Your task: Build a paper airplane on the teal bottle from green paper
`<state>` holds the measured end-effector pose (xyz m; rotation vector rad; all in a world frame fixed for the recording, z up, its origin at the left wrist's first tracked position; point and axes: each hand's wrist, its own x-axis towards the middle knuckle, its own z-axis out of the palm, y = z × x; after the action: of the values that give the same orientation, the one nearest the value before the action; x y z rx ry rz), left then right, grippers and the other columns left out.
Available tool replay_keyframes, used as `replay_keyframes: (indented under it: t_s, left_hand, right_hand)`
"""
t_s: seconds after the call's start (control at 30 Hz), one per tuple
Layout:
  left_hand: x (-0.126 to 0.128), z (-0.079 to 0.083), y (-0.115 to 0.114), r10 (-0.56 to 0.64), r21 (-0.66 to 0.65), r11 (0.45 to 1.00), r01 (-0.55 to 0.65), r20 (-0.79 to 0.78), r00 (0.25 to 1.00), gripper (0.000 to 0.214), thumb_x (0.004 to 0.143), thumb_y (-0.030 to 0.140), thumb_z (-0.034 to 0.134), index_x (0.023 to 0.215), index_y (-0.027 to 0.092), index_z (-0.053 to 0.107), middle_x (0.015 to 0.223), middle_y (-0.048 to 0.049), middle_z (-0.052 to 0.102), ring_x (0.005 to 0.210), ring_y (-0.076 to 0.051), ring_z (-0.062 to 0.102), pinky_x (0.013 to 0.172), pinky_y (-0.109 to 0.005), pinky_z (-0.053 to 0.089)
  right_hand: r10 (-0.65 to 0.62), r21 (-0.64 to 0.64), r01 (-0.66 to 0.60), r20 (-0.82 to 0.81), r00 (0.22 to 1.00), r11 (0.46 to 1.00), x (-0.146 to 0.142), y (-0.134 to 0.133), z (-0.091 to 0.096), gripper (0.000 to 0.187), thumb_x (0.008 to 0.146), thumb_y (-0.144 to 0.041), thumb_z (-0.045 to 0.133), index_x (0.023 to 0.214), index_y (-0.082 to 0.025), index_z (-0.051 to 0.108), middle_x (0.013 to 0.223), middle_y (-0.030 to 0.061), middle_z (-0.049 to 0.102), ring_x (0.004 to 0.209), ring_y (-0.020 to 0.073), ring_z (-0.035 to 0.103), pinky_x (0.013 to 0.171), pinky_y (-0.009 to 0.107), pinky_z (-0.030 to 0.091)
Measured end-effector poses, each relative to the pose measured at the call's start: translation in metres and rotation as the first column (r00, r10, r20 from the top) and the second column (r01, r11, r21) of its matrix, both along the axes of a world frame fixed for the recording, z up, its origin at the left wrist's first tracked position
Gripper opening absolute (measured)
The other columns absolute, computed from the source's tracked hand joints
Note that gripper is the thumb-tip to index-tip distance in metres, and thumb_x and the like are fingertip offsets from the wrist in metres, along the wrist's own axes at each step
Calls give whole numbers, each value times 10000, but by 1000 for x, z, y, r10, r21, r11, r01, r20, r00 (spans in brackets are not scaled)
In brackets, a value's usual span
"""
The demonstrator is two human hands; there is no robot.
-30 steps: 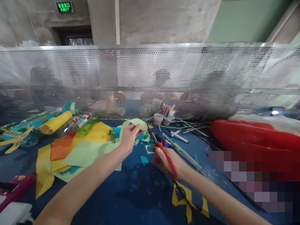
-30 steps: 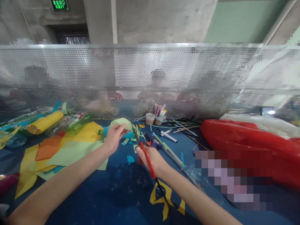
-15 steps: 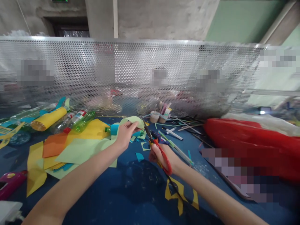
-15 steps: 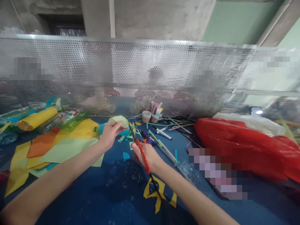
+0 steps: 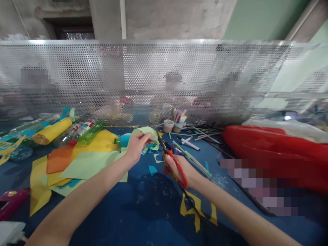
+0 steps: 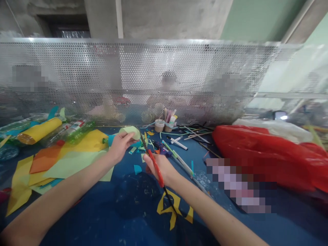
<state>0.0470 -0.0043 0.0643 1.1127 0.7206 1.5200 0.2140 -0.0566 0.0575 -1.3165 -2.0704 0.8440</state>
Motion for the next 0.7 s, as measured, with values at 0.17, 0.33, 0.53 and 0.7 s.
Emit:
replay_keyframes:
  t_s: [0.17, 0.33, 0.53, 0.7]
  left_hand:
    - [0, 0, 0, 18, -4, 1000, -18, 3, 1000, 179, 640, 312, 717, 702, 147, 686, 714, -18, 681, 661, -135, 626, 710, -287, 519]
    - [-1, 0, -2, -2, -8, 1000, 2, 1, 1000, 218, 642, 335, 713, 732, 139, 684, 732, -34, 685, 679, -152, 636, 734, -304, 507]
    - [0, 0, -2, -12, -3, 1000, 13, 11, 1000, 207, 649, 342, 706, 684, 142, 662, 685, -19, 666, 644, -148, 628, 729, -308, 505]
    - [0, -2, -1, -1, 3, 1000, 1, 9, 1000, 187, 657, 332, 700, 673, 151, 659, 661, -13, 656, 639, -151, 629, 738, -327, 500]
  right_hand:
    - [10, 18, -11, 44, 999, 1000, 0, 1, -3, 651, 890, -558, 205, 516, -175, 576, 557, 77, 635, 547, 174, 595, 593, 272, 452]
    - [-22, -1, 22, 13, 1000, 1000, 0, 2, -8, 615, 887, -563, 220, 511, -187, 529, 536, 70, 621, 516, 164, 584, 548, 262, 454]
    - [-130, -62, 124, -122, 984, 990, -3, 0, -13, 485, 859, -585, 297, 561, -217, 405, 450, -16, 460, 360, 131, 483, 378, 246, 378]
    - [-161, -85, 148, -174, 972, 985, -3, -1, -16, 464, 847, -583, 341, 572, -213, 397, 441, -35, 427, 318, 102, 427, 326, 222, 319]
